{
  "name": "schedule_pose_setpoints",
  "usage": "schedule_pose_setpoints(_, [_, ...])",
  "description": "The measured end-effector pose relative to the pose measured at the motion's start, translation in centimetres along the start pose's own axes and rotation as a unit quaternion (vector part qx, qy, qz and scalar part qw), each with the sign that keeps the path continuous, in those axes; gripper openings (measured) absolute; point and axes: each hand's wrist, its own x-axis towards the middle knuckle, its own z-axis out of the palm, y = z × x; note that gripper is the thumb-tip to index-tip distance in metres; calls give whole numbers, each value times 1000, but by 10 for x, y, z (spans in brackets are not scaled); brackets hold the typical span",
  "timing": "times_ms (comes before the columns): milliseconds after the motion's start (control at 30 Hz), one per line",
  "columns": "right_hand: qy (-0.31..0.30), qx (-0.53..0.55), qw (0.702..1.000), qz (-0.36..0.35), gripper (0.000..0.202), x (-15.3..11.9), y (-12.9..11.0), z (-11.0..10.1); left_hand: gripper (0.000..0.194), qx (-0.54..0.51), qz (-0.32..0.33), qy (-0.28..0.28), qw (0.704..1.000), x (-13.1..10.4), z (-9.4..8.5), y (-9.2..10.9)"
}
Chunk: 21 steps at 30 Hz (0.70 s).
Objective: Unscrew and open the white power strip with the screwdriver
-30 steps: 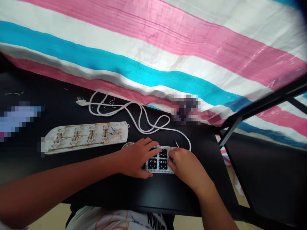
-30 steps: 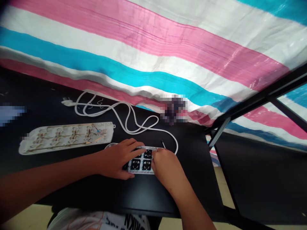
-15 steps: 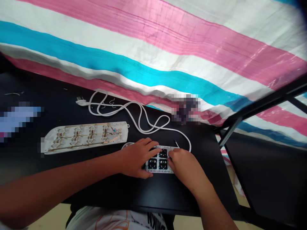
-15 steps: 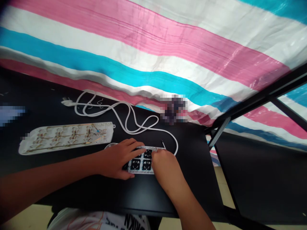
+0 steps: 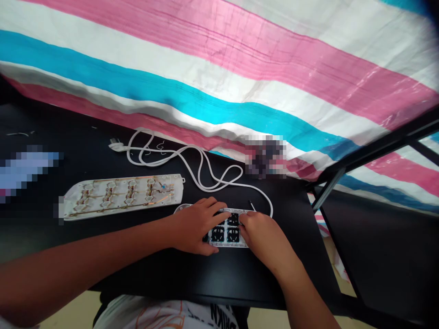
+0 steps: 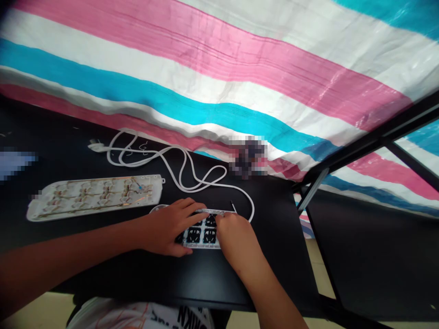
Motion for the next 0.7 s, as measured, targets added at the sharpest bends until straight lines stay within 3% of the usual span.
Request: schedule_pose_setpoints(700, [4,13,1000,12,23,2,-1,4,87,-4,-3,-13,1000,1,-1,1])
